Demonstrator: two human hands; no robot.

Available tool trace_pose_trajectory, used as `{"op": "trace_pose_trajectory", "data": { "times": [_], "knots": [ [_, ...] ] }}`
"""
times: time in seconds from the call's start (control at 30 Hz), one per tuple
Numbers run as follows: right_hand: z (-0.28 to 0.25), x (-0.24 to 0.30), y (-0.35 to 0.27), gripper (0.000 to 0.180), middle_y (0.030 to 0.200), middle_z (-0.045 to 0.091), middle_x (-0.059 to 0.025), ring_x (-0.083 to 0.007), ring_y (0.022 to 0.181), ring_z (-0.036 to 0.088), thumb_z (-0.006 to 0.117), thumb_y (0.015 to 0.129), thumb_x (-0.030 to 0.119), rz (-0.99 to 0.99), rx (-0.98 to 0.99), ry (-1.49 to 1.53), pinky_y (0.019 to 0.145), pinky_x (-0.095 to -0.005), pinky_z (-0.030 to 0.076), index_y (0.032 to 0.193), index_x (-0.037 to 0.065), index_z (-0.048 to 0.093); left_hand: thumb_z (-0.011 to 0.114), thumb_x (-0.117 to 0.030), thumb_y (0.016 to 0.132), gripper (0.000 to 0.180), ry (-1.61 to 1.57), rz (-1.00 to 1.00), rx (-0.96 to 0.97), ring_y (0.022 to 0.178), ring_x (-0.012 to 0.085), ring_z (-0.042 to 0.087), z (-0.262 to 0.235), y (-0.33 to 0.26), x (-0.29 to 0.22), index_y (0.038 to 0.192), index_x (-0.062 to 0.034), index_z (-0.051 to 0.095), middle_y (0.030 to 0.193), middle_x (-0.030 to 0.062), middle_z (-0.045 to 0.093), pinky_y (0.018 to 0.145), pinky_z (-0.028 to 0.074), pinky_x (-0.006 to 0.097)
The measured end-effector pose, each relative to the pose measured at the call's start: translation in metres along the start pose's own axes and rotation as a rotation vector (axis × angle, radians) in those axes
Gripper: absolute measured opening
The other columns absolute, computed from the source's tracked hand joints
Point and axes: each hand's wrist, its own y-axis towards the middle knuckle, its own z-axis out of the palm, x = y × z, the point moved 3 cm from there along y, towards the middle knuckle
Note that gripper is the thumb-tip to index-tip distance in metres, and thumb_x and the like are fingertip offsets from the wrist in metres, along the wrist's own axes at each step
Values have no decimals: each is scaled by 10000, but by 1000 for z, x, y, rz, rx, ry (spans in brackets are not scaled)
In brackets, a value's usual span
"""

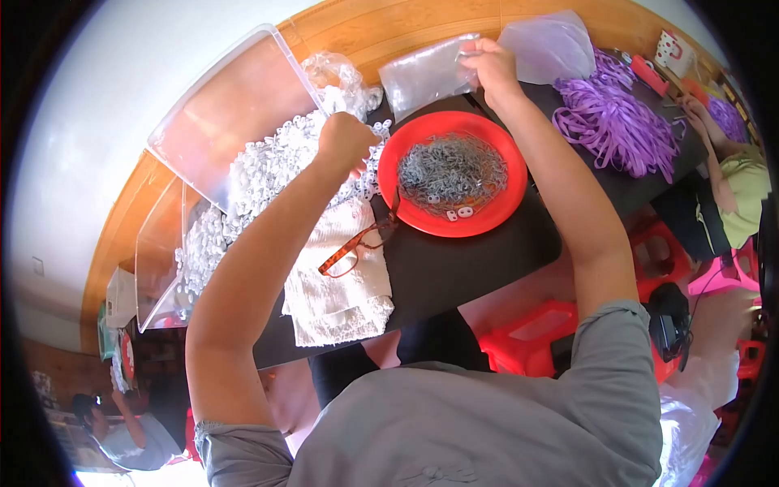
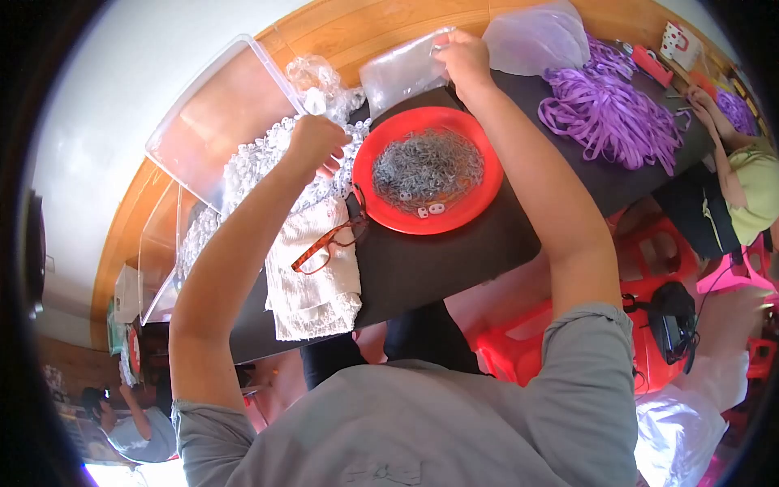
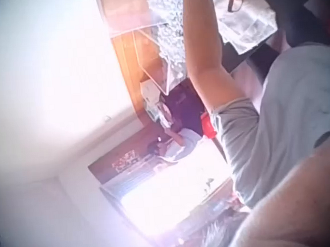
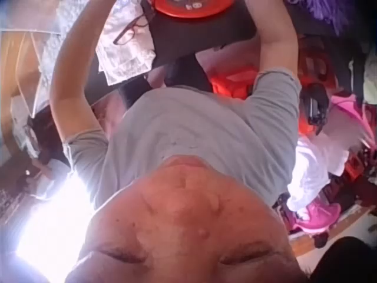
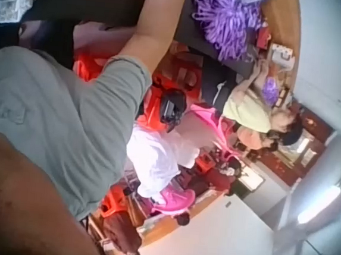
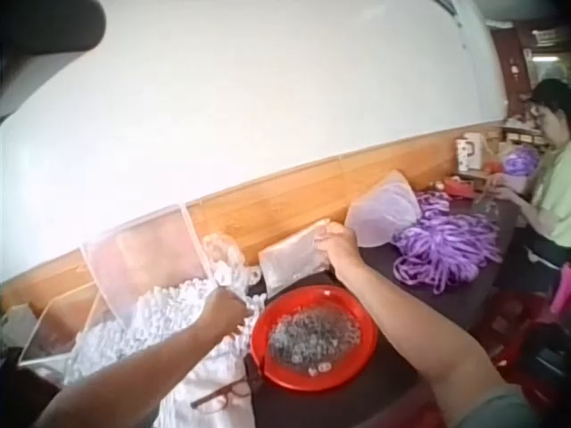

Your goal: Assembling small metal rings onto white plastic components at a workstation.

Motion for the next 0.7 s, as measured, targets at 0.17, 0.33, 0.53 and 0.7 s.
{"op": "trace_pose_trajectory", "data": {
  "times": [0.17, 0.33, 0.53, 0.7],
  "knots": [
    [-18, -39, 13, 290, 979, 714, -117, -263, 941, 672, 716, 763, 301, -55, 96, -705, 841, -408, 496, 984, 114, 730, 686, -82, 767, 190, -17, 0, 38, 466, 257, 614, 14, -6, 4, 884, 66, 668, 677, 176, 637, 363, 507, 383],
    [-16, -36, -8, 242, 988, 708, -108, -295, 979, 661, 680, 768, 238, -87, 155, -1140, 833, -429, 499, 996, 172, 728, 708, -44, 736, 156, -11, -19, 33, 453, 269, 605, 17, 1, 17, 817, 80, 660, 664, 188, 622, 350, 500, 400],
    [-27, -29, -15, 348, 1048, 692, -115, -303, 1013, 650, 647, 765, 182, -179, 136, -1228, 843, -446, 498, 1113, 194, 658, 775, -57, 737, 208, 46, -46, 33, 492, 274, 654, 28, 1, 16, 716, 105, 645, 663, 183, 656, 401, 541, 381],
    [-43, -30, -10, 495, 1065, 690, -141, -314, 1030, 649, 596, 769, 144, -202, 85, -1265, 851, -462, 500, 1260, 184, 550, 779, -5, 700, 165, -182, -71, 74, 514, 298, 652, 36, 2, 21, 735, 100, 655, 672, 190, 654, 396, 529, 395]
  ]
}}
